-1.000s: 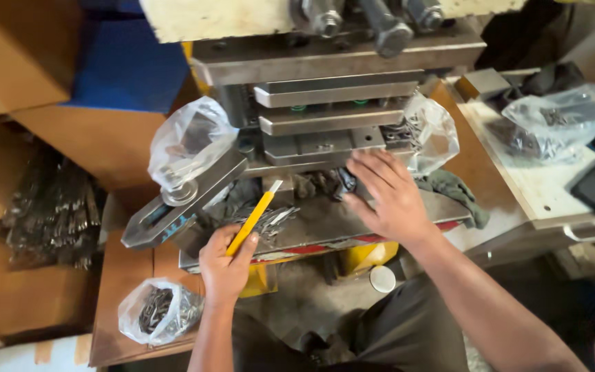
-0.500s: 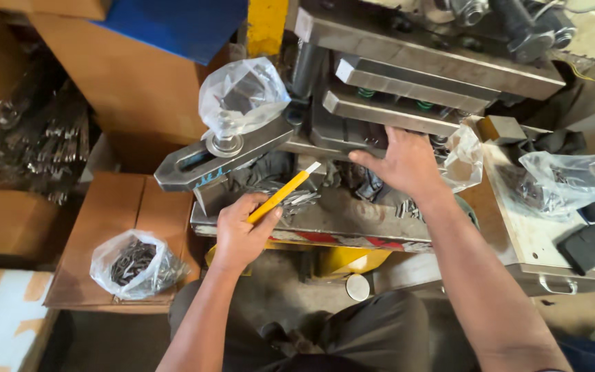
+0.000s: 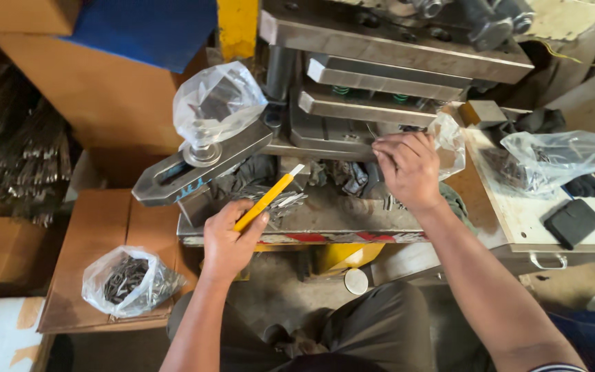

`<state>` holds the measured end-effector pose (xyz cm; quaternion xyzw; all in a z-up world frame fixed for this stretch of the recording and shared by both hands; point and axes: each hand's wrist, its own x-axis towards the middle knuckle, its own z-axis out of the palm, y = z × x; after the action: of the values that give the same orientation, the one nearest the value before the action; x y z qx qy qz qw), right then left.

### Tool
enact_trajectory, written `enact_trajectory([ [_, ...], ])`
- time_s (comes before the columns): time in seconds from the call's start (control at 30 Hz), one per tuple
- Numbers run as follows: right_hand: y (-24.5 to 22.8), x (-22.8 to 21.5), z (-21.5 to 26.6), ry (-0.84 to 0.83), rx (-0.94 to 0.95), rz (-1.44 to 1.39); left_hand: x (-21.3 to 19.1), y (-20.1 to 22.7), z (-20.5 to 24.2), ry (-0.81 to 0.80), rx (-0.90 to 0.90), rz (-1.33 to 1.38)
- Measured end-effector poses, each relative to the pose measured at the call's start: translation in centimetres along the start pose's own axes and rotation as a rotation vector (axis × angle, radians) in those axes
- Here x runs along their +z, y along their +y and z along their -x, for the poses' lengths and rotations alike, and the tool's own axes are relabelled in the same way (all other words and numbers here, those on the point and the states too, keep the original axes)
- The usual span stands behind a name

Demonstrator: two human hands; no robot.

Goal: The person operates a manual press machine by repeatedly inserting small metal pieces into the die and pressing the lever to shape them. The person uses a yellow utility knife to assist in positioning the pieces and clearing the die area. The finished pieces accumulate on the machine's base.

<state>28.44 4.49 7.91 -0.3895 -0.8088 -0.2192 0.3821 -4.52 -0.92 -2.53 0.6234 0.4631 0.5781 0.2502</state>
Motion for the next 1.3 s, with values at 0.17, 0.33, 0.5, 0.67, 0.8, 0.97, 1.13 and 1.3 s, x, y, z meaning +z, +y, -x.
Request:
enact_trajectory([
  [0.17,-0.3,-0.3,0.3,0.045,0.096,0.066,0.1,-0.4,0.2,-0.015,-0.026,0.059],
  [0.33,-0.7,-0.1,0.6,0.147,0.177,0.066,-0.2,-0.4,0.0,-0.007,-0.003,0.003],
  [0.5,-0.8,0.7,0.9,0.108,0.279,0.149,-0.1,-0.3,0.1,-0.014,0.007,0.017],
  [0.67,-1.7,-0.3,1.7,0.030,0.290,0.189,0.0,-0.2,0.2,-0.005,0.014,0.005],
  [0.8,-2.4,-0.9,2.0,-0.055,0.237,0.175,-0.1,-0.1,0.1,-0.005,0.003,-0.035],
  [0.97,-1.9,-0.3,0.9,-0.253,0.191,0.305,0.1,0.9,-0.2,0.008,0.043,-0.038],
  [1.13,-0.3,1.0,-0.4,-0.345,0.159,0.246,-0.5,0.8,-0.1,-0.038,0.029,-0.036],
  [1.3,1.0,2.4,-1.3,-0.437,0.252,0.311,-0.7,0.8,-0.2,-0.020,0.084,-0.002],
])
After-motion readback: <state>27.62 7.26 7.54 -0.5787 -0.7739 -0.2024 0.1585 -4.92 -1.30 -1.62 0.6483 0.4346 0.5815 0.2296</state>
